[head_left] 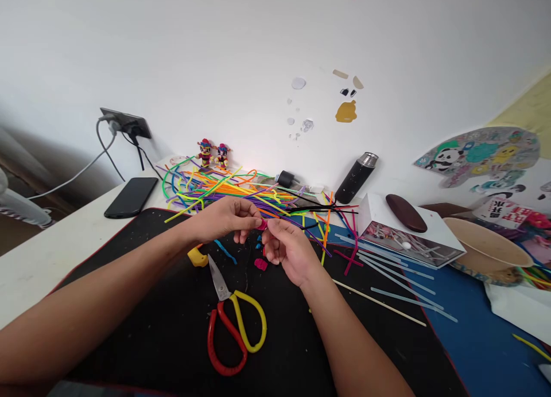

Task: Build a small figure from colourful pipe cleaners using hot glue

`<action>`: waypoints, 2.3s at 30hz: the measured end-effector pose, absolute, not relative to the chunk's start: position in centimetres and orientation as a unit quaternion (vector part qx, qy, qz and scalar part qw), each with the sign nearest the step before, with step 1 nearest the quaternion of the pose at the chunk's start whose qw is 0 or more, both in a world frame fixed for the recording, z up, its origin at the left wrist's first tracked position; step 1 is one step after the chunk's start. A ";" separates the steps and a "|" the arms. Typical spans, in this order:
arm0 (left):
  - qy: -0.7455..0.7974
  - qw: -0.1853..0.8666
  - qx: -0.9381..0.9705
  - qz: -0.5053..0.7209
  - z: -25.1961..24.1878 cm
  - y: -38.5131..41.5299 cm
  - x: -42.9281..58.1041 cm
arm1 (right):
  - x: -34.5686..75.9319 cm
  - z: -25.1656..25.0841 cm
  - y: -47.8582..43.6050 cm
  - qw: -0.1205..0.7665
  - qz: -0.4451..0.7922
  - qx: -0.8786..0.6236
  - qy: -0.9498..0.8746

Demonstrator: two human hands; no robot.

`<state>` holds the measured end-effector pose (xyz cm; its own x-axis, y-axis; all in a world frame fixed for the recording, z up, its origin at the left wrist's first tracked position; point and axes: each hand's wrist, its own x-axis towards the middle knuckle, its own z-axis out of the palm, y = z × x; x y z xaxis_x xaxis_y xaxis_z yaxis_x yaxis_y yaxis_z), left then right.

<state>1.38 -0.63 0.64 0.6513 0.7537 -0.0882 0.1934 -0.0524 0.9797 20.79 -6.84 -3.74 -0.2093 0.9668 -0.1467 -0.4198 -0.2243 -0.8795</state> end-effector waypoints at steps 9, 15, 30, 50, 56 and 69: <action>0.365 0.599 0.664 0.258 -0.2 -0.7 2.0 | 20.5 -4.1 -6.7 0.536 0.612 -0.403 -0.419; 0.373 0.651 0.590 0.298 -1.4 -0.9 2.8 | 20.4 -4.3 -6.6 0.551 0.558 -0.426 -0.451; 0.338 0.750 0.478 0.307 -1.8 -1.5 3.4 | 20.3 -3.8 -6.8 0.573 0.557 -0.410 -0.440; 0.342 0.750 0.468 0.319 -2.1 -1.7 3.6 | 20.4 -3.9 -6.9 0.574 0.567 -0.415 -0.420; 0.356 0.753 0.448 0.324 -1.9 -2.0 3.8 | 20.3 -4.0 -6.8 0.578 0.558 -0.416 -0.426; 0.354 0.797 0.380 0.308 -1.9 -2.0 3.8 | 20.0 -3.6 -7.4 0.583 0.460 -0.449 -0.498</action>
<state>3.83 -2.03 -1.92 0.5598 0.7604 -0.3292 -0.2226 0.5207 0.8242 19.96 -7.40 -3.61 0.0822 0.9824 0.1675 -0.0890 0.1746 -0.9806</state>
